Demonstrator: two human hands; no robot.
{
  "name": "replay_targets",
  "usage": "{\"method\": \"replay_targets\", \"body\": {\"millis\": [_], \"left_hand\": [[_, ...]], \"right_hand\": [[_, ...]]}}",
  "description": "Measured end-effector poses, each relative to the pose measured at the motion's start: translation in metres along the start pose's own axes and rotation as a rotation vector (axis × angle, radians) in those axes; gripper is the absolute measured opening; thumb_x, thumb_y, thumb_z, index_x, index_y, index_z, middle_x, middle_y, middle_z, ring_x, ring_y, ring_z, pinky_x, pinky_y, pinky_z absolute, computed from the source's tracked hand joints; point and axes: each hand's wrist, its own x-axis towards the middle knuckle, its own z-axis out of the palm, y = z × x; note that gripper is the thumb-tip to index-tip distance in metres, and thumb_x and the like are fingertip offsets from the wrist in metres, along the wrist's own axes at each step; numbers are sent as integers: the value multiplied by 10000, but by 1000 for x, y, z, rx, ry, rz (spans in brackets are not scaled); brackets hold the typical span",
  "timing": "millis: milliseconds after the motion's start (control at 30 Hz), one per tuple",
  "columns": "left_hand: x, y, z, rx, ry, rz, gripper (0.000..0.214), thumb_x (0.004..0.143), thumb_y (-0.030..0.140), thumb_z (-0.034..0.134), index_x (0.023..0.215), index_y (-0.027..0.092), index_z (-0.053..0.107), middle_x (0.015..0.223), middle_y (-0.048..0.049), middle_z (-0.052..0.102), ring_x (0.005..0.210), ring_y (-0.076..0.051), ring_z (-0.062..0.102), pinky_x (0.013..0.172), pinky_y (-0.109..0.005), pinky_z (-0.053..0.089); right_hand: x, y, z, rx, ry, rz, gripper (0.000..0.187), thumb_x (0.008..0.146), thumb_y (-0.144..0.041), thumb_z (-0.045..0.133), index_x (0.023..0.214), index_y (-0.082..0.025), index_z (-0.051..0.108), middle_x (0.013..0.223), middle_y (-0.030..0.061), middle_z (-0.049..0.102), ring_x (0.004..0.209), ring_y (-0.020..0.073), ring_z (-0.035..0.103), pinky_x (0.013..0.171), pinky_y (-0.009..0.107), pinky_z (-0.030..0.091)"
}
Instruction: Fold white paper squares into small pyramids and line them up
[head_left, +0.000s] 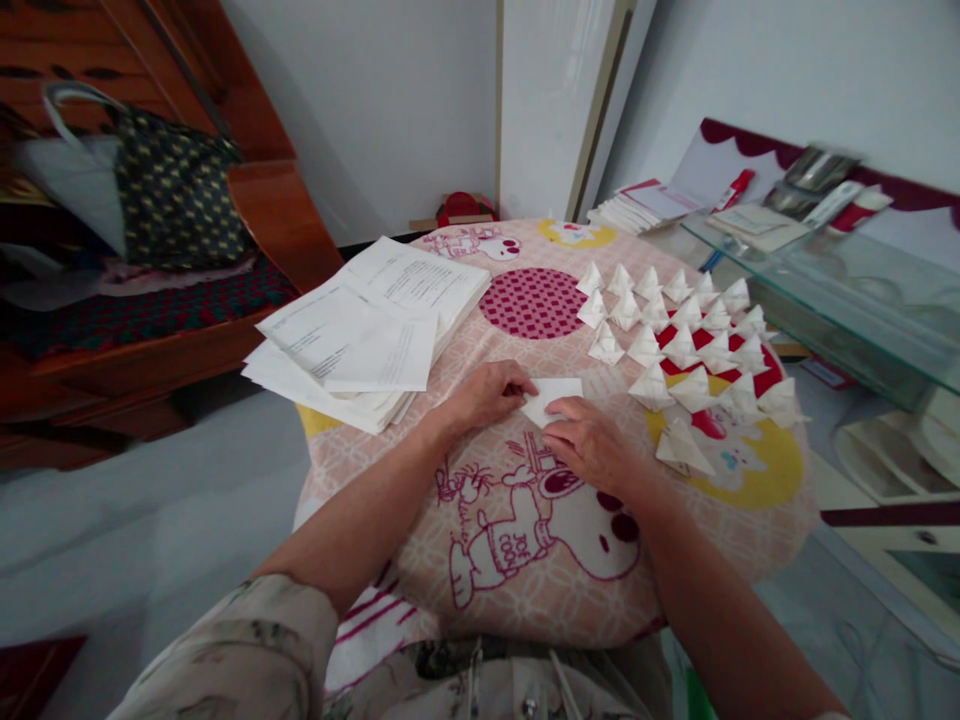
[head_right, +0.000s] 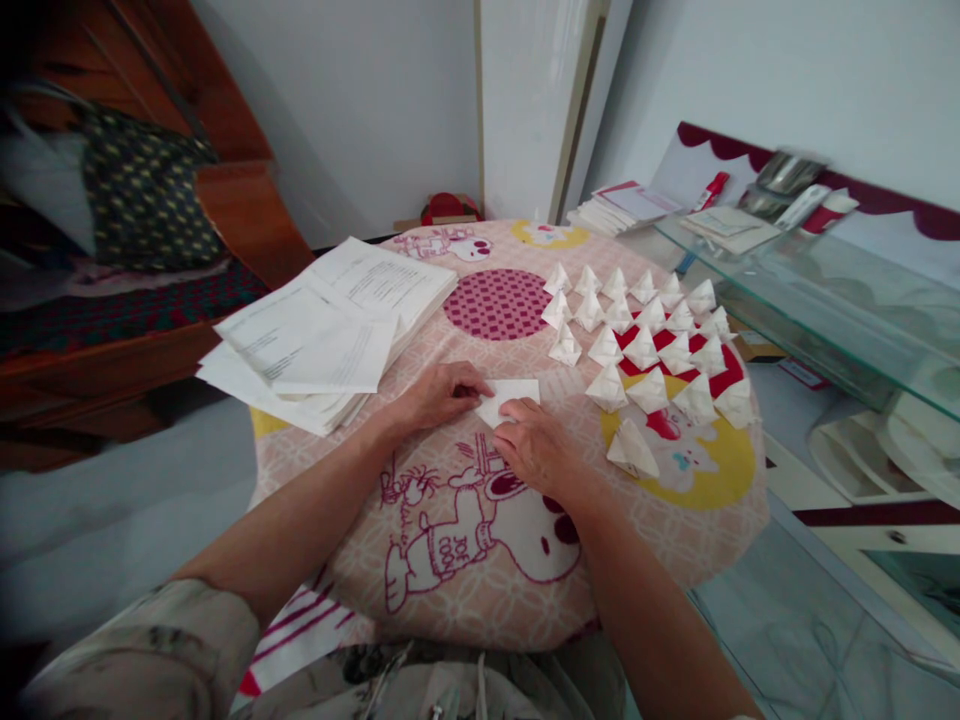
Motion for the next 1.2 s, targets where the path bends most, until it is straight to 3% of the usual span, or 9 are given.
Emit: {"method": "replay_targets", "body": {"millis": [167, 300, 400, 533, 633, 733, 833, 933, 1200], "left_hand": [[1, 4, -1, 1, -12, -34, 245, 767, 80, 623, 946, 176, 761, 914, -32, 711, 826, -142, 634, 795, -273, 507], [-1, 6, -2, -10, -18, -53, 249, 735, 114, 659, 961, 153, 754, 862, -32, 684, 759, -135, 616, 720, -258, 510], [-3, 0, -5, -16, 3, -8, 287, 740, 54, 600, 960, 160, 752, 906, -41, 700, 819, -140, 630, 775, -277, 524], [-5, -8, -10, 9, 84, 20, 346, 761, -4, 518, 947, 173, 750, 960, -47, 712, 909, -143, 639, 854, -300, 521], [-5, 0, -13, 43, 165, 19, 390, 734, -41, 493, 959, 162, 740, 980, -59, 697, 940, -154, 634, 866, -307, 515], [-7, 18, -14, 34, 219, 55, 284, 765, 5, 543, 929, 158, 718, 990, -61, 674, 941, -165, 627, 864, -314, 509], [-9, 32, -11, 7, 71, 142, 166, 819, 71, 571, 880, 156, 700, 929, -52, 666, 851, -151, 621, 793, -284, 502], [-9, 34, -6, 62, -85, 188, 168, 811, 89, 604, 925, 152, 709, 945, -65, 673, 895, -177, 624, 831, -302, 498], [-11, 26, -2, 99, -112, 155, 214, 844, 148, 613, 1026, 170, 724, 1021, -77, 678, 976, -202, 630, 872, -317, 500]], "right_hand": [[-3, 3, 3, 105, 88, 18, 180, 935, -190, 568, 828, -174, 712, 1028, 113, 701, 979, 231, 632, 889, 408, 539], [-1, 1, 3, 94, 112, -9, 142, 935, -203, 579, 949, -180, 719, 1190, 119, 681, 1100, 249, 593, 966, 444, 510], [-1, 2, 4, 70, 68, 14, 165, 929, -179, 578, 827, -189, 707, 1090, 103, 707, 1035, 245, 604, 936, 444, 516], [-4, 9, 5, 116, 135, 76, 101, 872, -132, 629, 804, -192, 674, 980, 93, 707, 944, 239, 627, 855, 409, 537], [-5, 12, 6, 87, 164, 86, 131, 825, -101, 669, 926, -184, 679, 1018, 108, 698, 980, 261, 622, 872, 421, 534], [-4, 12, 4, 40, 137, 86, 219, 814, -112, 696, 1024, -172, 676, 1039, 118, 689, 1000, 276, 610, 894, 439, 527], [-3, 10, 3, 11, 114, 91, 213, 826, -121, 686, 1032, -173, 674, 1019, 114, 679, 996, 276, 596, 889, 440, 521], [-3, 8, 3, -26, 89, 90, 174, 846, -121, 654, 1009, -177, 675, 1014, 114, 664, 998, 272, 580, 881, 435, 513], [1, 5, 6, -122, 16, 30, 267, 794, -12, 522, 947, -168, 677, 1007, 118, 641, 1012, 269, 544, 880, 415, 505]]}}
